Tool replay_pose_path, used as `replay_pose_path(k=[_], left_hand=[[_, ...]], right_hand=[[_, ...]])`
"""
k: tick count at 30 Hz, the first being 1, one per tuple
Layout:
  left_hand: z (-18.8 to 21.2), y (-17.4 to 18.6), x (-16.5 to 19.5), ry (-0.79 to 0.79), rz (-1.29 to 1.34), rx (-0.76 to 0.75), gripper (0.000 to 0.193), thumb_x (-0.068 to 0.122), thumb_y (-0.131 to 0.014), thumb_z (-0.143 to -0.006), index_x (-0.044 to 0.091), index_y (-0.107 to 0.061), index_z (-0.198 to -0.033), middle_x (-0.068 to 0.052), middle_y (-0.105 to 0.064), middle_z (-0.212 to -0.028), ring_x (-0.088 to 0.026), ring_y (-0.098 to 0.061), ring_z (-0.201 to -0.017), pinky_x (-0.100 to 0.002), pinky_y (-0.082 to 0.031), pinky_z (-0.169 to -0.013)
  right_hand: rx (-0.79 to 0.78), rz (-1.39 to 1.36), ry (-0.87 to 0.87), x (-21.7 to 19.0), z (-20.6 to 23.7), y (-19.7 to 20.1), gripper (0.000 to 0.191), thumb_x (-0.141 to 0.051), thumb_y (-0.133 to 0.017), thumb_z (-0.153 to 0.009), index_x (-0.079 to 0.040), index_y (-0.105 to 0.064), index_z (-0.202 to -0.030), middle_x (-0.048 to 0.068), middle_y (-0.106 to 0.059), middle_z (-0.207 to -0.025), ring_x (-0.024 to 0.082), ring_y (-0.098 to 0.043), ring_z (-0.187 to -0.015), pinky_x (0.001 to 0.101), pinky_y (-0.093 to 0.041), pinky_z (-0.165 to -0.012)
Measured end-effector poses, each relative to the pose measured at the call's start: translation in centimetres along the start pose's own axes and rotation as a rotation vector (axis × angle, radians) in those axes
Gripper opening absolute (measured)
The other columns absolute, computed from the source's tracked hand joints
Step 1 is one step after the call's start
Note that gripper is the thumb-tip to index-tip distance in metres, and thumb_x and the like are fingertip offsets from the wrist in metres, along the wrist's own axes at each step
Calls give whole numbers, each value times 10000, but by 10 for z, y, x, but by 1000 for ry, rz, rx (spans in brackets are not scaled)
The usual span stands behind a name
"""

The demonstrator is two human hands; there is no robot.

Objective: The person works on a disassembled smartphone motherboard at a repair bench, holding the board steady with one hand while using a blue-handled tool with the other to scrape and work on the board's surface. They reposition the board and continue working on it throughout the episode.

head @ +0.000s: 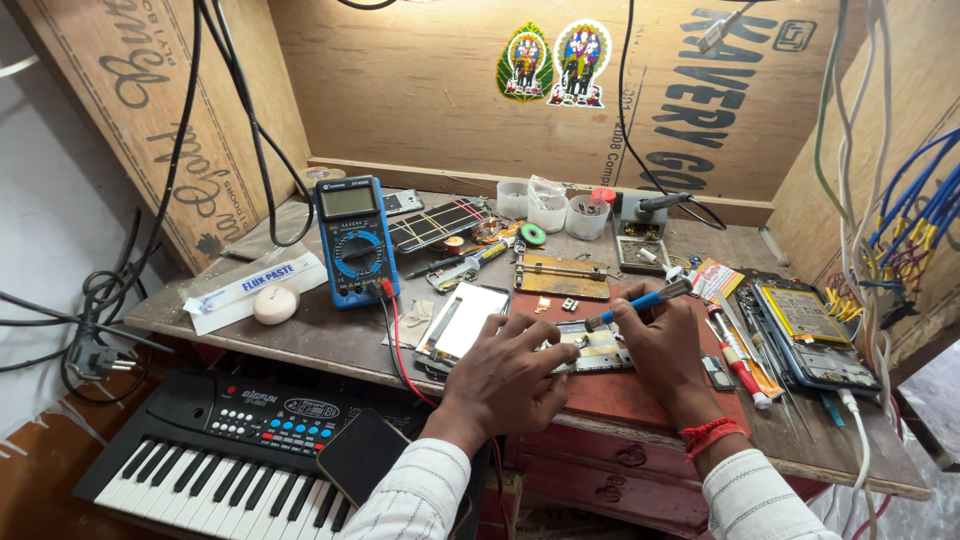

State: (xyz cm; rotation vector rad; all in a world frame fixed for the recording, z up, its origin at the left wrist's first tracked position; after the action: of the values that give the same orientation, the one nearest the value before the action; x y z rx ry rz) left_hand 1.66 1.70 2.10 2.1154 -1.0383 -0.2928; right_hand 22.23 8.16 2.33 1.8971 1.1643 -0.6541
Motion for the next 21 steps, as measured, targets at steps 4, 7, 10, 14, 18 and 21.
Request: replay_pose_path(k=[4, 7, 10, 14, 18, 21], left_hand=[[0, -1, 0, -13, -20, -12, 232, 274, -673, -853, 157, -755, -1036, -1, -694, -1057, -229, -610, -1083, -416, -429, -970], [0, -1, 0, 0, -7, -9, 241, 268, -666, -852, 148, -763, -1038, 3, -714, -1072, -223, -613, -1081, -414, -428, -983], [0, 1, 1, 5, 1, -10, 253, 263, -665, -842, 139, -766, -1039, -6, -720, -1082, -228, -612, -1076, -414, -426, -977], [-1, 2, 2, 7, 3, -8, 250, 267, -668, -839, 139, -765, -1031, -9, -718, -1079, -225, -617, -1089, -416, -423, -988], [-1, 2, 0, 22, 12, -23, 259, 263, -674, -812, 137, -767, -1018, -9, -721, -1080, -230, -610, -1087, -414, -423, -984], [-1, 2, 0, 32, 21, -29, 256, 261, -672, -811, 141, -770, -1015, -2, -724, -1084, -223, -611, -1090, -414, -422, -992]], right_hand=[[-43, 3, -43, 0, 2, -1, 176, -173, -678, -922, -20, -664, -837, -2, -585, -592, 61, -527, -546, 283, -405, -484], [-43, 65, -6, -1, 1, -1, 180, -176, -685, -915, -17, -670, -830, 7, -575, -573, 64, -509, -544, 291, -391, -488], [-41, 64, -10, 1, 1, -1, 183, -181, -682, -904, -17, -672, -822, 4, -584, -568, 62, -519, -538, 292, -395, -487], [-44, 88, -10, 4, 1, -1, 178, -183, -695, -896, -18, -680, -832, 8, -581, -585, 63, -505, -553, 292, -392, -488], [-17, 115, -22, 3, 1, 0, 181, -171, -688, -896, -10, -679, -814, 9, -602, -585, 58, -530, -553, 282, -415, -493], [-23, -14, -44, 2, 2, -1, 177, -183, -668, -900, -23, -670, -825, -17, -623, -609, 54, -570, -542, 272, -446, -489]])
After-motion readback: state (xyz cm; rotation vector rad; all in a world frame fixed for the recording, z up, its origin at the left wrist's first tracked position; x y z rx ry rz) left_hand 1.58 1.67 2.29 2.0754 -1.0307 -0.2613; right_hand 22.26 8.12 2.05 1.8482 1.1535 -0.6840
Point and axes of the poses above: each hand's wrist, its own z-axis away from the middle knuckle, its own y-axis out of the back of the hand, x = y × z, the point moved 4 cm from there along -z, towards the middle knuckle
